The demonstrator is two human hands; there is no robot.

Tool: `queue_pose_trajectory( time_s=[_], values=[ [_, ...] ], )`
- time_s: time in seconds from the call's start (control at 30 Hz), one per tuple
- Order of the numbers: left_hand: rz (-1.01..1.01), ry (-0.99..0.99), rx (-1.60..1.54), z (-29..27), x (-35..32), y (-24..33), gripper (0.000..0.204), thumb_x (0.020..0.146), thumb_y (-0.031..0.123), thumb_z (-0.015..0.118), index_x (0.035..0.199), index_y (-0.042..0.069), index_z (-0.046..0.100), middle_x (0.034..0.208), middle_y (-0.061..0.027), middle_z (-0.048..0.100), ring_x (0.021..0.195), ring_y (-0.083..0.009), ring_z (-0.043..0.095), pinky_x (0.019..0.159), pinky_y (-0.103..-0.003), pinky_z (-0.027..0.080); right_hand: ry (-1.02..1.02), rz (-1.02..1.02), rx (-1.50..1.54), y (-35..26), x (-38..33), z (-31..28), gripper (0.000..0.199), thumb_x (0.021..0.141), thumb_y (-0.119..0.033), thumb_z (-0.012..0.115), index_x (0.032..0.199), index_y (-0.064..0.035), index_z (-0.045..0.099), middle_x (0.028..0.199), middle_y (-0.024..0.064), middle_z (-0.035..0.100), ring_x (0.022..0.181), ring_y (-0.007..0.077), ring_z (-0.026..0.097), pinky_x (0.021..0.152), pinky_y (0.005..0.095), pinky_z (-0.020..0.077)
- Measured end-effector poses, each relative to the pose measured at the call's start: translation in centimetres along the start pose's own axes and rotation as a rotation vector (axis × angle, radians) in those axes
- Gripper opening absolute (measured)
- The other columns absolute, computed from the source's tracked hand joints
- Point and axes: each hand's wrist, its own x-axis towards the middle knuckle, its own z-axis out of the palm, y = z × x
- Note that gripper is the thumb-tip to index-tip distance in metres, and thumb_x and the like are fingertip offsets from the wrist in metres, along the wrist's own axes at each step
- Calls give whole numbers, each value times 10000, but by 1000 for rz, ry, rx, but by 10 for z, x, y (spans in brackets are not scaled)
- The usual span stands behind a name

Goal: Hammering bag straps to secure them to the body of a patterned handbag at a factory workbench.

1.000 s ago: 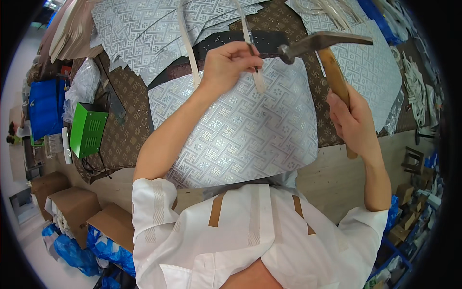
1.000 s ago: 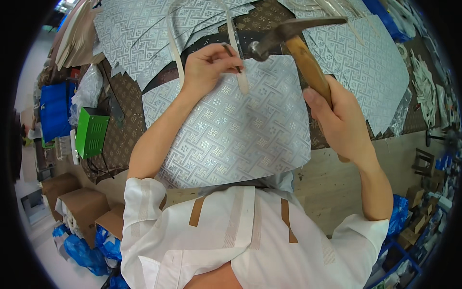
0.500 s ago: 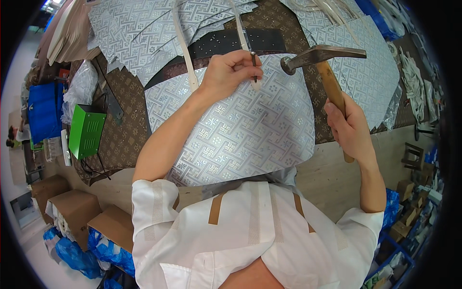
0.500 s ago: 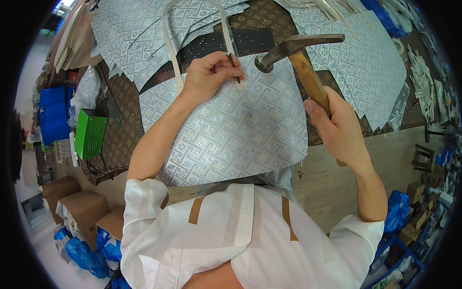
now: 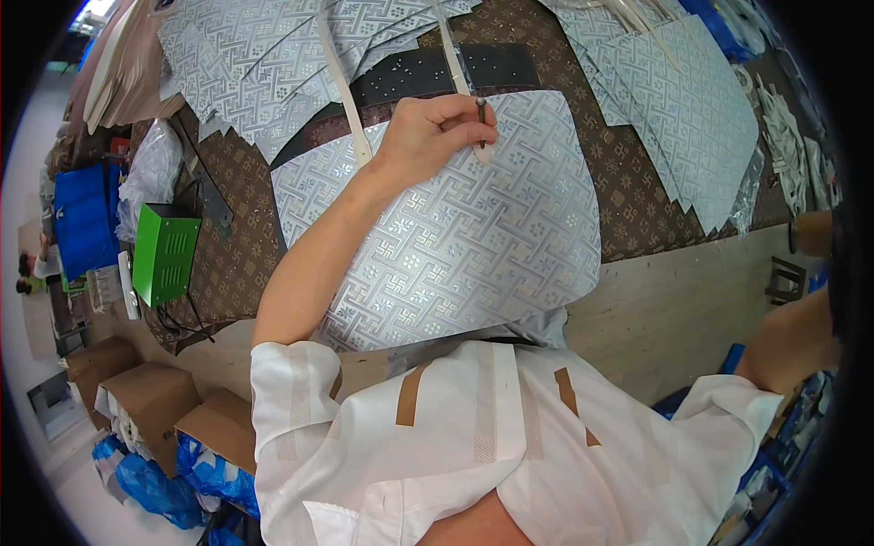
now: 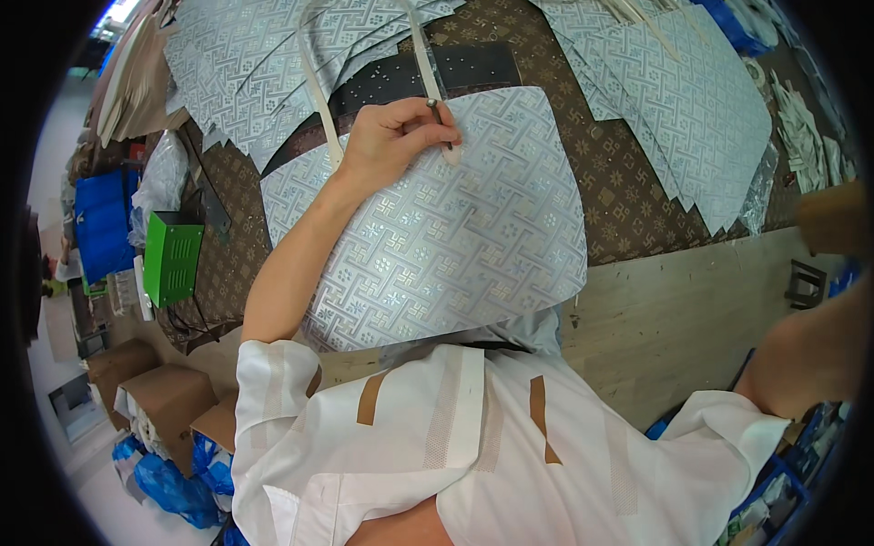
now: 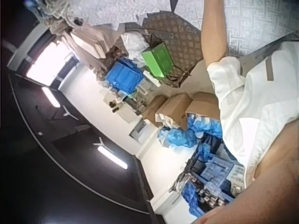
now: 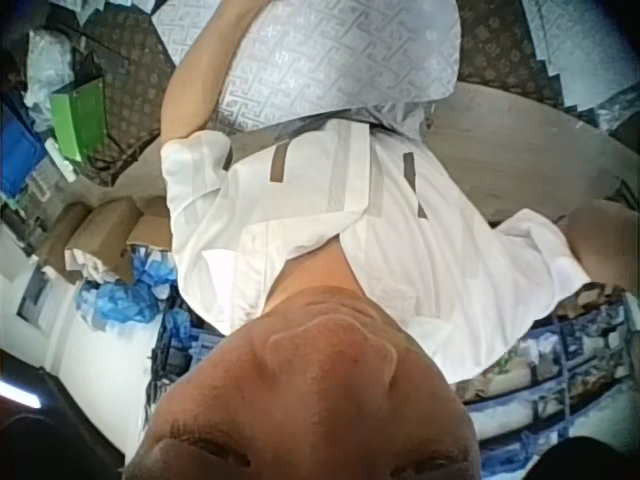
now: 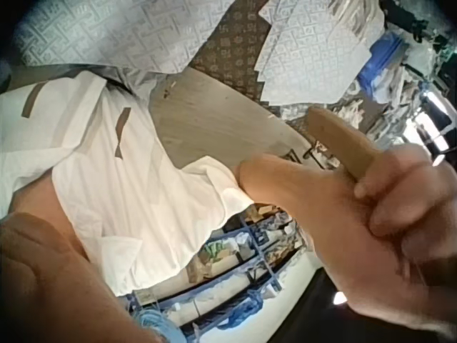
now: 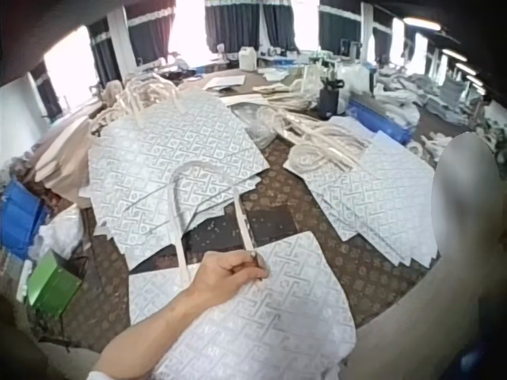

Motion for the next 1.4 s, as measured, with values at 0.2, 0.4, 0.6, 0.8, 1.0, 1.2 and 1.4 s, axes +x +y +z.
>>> queue_pose_trajectory(
  time_s=[0.2,0.4,0.6,0.8,1.0,1.2,1.4],
  values=[
    [53,-27,63,3,-2,0,87,860,-5,670,939,-30,696,847,-62,722,774,-85,669,722,-211,526,-137,-261,-92,17,6,26,142,936,-107,583,1011,13,563,702,122,593,580,187,538,533,331,446],
    [128,-80,71,3,-3,1,91,866,-6,661,950,-21,694,831,-62,717,757,-93,671,715,-217,528,-206,282,-262,110,-40,7,168,939,-120,599,1061,-5,594,665,70,517,528,156,436,512,308,369],
    [-147,389,-214,-4,-2,20,120,889,118,688,895,-1,668,727,-51,668,658,-79,637,599,-220,484,58,-28,-684,189,-73,-7,219,885,-145,680,1029,8,618,794,134,595,665,269,590,623,337,475],
    [-144,517,852,-50,-63,25,245,974,216,510,1000,-11,597,892,-197,631,839,-380,606,748,-432,465,151,-145,-692,241,-21,-48,420,818,-230,742,1149,-7,607,1320,212,509,1187,399,503,1002,440,413],
    [18,376,1271,-49,-118,34,524,779,220,804,1124,-56,522,930,-181,544,863,-363,547,762,-406,449,211,-30,-903,294,-4,-56,671,838,-429,693,1356,-54,488,1415,236,417,1269,482,407,1064,555,331],
    [0,641,1207,-97,-87,90,589,627,259,905,860,57,403,757,-63,300,681,-249,280,598,-345,345,152,-9,-939,278,-11,-50,676,860,-415,667,1390,-57,448,1432,243,396,1275,509,387,1032,586,356],
    [223,759,1728,-215,61,169,460,813,294,767,1051,-38,555,953,-217,602,904,-395,595,772,-424,473,86,-103,-1222,294,-17,-27,480,904,-220,590,1330,-32,474,1324,251,515,1117,483,545,892,509,494]
  ],
)
